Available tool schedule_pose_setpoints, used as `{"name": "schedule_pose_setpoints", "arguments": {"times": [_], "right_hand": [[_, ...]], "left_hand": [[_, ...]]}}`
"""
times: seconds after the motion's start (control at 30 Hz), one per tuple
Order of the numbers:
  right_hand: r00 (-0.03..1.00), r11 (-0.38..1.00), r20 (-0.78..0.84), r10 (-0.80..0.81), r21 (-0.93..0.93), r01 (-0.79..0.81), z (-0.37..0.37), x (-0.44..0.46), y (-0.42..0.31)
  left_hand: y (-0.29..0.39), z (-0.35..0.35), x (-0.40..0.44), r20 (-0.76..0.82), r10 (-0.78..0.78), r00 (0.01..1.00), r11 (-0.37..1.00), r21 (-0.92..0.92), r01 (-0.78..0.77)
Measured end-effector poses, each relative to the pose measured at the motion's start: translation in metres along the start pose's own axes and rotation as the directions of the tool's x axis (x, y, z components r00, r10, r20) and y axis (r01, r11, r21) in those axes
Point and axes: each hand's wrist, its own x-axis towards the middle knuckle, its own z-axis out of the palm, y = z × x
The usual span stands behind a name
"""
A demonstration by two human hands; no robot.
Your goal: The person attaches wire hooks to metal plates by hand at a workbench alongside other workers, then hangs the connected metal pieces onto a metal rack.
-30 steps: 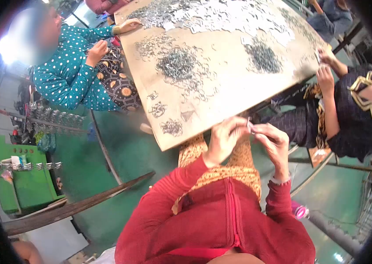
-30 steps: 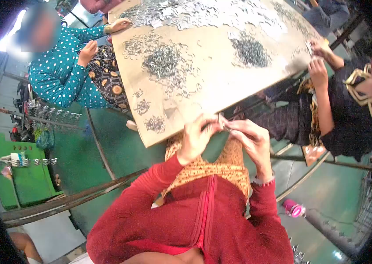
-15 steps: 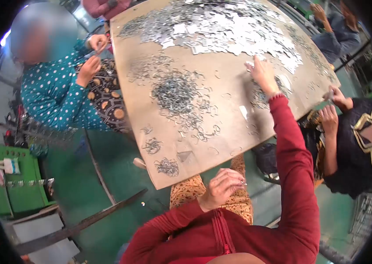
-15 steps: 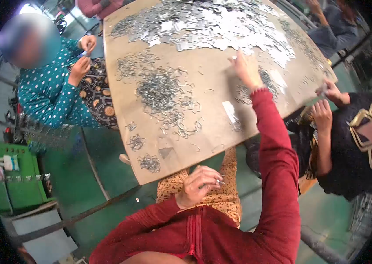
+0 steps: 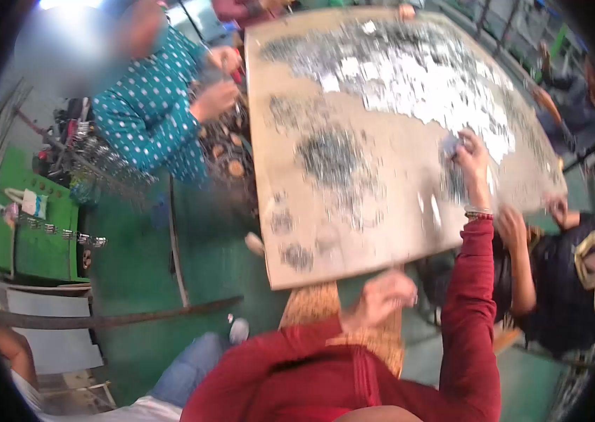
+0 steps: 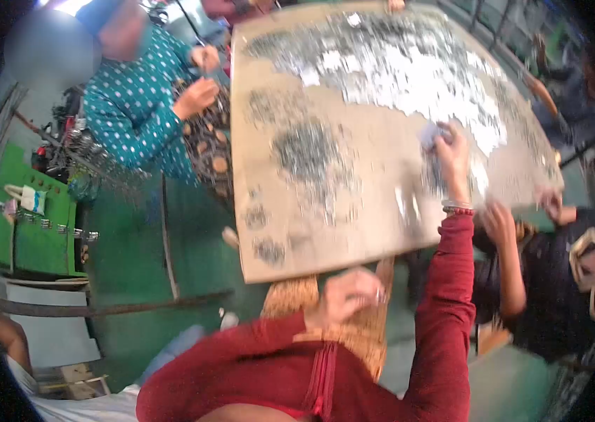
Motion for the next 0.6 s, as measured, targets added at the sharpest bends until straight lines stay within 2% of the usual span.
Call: {"name": "schedule_pose_setpoints", "arguments": {"times": [0.03,0.07,0.1,0.13,0.17,0.2,0.23,0.27,0.4,0.5,0.6], "right_hand": [[0.999,0.952,0.013,0.035,0.304,-0.037,0.008,-0.046,-0.025],[0.994,0.901,0.109,0.027,0.428,-0.071,0.002,-0.076,-0.018],[0.992,0.879,0.086,0.097,0.459,-0.126,0.009,-0.115,-0.032],[0.985,0.847,0.088,0.146,0.503,-0.170,0.014,-0.149,-0.045],[0.985,0.808,0.103,0.142,0.563,-0.175,0.016,-0.173,-0.041],[0.979,0.792,0.097,0.180,0.575,-0.202,0.015,-0.199,-0.037],[0.974,0.772,0.099,0.204,0.595,-0.222,0.016,-0.217,-0.035],[0.977,0.757,0.058,0.207,0.623,-0.198,0.017,-0.235,-0.036],[0.988,0.789,0.016,0.154,0.600,-0.132,0.018,-0.273,-0.047],[0.991,0.803,-0.018,0.133,0.589,-0.097,0.022,-0.282,-0.065],[0.991,0.802,-0.028,0.131,0.591,-0.089,0.021,-0.288,-0.071]], "left_hand": [[0.000,0.001,0.000,0.021,-0.062,0.998,0.998,-0.031,0.063],[0.001,0.003,0.000,0.009,-0.084,0.996,0.993,-0.077,0.085],[0.002,0.007,-0.006,0.016,-0.319,0.947,0.932,-0.177,0.317],[0.001,0.008,-0.004,-0.027,-0.328,0.944,0.920,-0.237,0.312],[0.003,0.006,0.000,-0.066,-0.264,0.962,0.959,-0.127,0.254],[0.008,0.005,0.000,-0.075,-0.289,0.954,0.949,-0.154,0.276],[0.010,0.001,0.002,0.005,-0.270,0.963,0.960,-0.072,0.269],[0.010,0.002,-0.001,0.033,-0.302,0.953,0.949,-0.089,0.304],[0.005,0.004,-0.005,0.109,-0.282,0.953,0.958,-0.015,0.285],[0.018,0.005,-0.003,0.079,-0.398,0.914,0.900,-0.162,0.405],[0.019,0.006,-0.002,0.079,-0.260,0.962,0.965,-0.012,0.262]]}}
